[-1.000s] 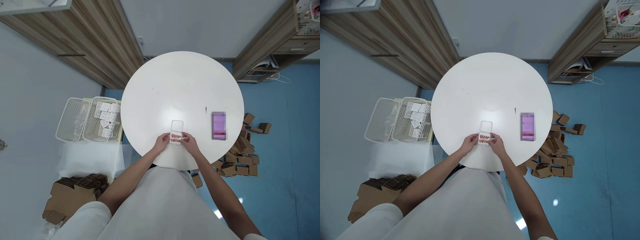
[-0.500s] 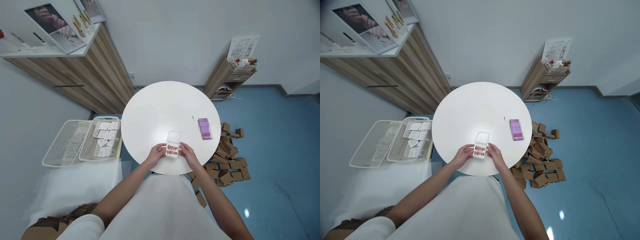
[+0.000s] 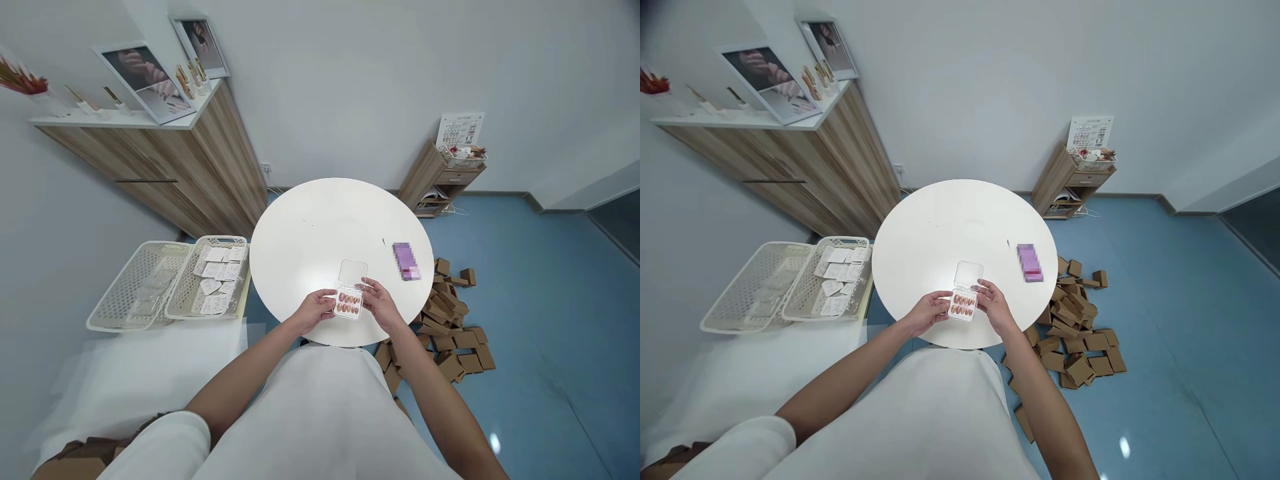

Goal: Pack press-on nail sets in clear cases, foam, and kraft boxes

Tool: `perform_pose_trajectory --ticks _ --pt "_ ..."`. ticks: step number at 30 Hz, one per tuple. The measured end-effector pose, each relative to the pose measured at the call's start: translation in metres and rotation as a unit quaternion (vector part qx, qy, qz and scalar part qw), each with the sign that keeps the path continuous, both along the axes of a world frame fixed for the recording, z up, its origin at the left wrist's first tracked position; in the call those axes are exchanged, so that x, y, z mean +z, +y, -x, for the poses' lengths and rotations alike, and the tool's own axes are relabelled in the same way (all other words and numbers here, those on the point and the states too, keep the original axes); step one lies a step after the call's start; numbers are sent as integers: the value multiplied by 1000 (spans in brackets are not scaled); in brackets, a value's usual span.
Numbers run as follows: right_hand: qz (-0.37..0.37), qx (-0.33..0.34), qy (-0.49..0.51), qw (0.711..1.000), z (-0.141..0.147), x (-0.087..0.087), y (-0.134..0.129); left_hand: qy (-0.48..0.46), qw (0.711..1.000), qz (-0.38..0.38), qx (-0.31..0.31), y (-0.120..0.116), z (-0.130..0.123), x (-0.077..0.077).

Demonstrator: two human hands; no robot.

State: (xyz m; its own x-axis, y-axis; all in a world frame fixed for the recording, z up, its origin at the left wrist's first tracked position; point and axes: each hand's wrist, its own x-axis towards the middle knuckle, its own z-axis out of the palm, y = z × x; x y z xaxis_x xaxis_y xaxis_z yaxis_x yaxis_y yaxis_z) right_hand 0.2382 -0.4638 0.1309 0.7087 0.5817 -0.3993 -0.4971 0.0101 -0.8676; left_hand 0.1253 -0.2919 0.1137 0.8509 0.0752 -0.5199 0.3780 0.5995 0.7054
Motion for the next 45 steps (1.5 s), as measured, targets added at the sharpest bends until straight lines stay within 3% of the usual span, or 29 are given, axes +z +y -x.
perform_pose_trajectory --ticks 20,30,36,42,45 --pt "-14 24 -24 999 -10 9 5 -16 996 45 78 -15 -10 9" --pt "43 16 33 998 7 -6 -3 -20 993 18 118 -24 -18 5" --pt "46 -2 16 999 -3 -12 -12 18 994 -14 107 -32 -20 4" --pt "39 0 25 999 -14 -11 -17 45 991 -125 20 -36 -26 3" --pt "38 2 27 999 -18 -10 -18 44 986 -158 4 -37 -32 5"
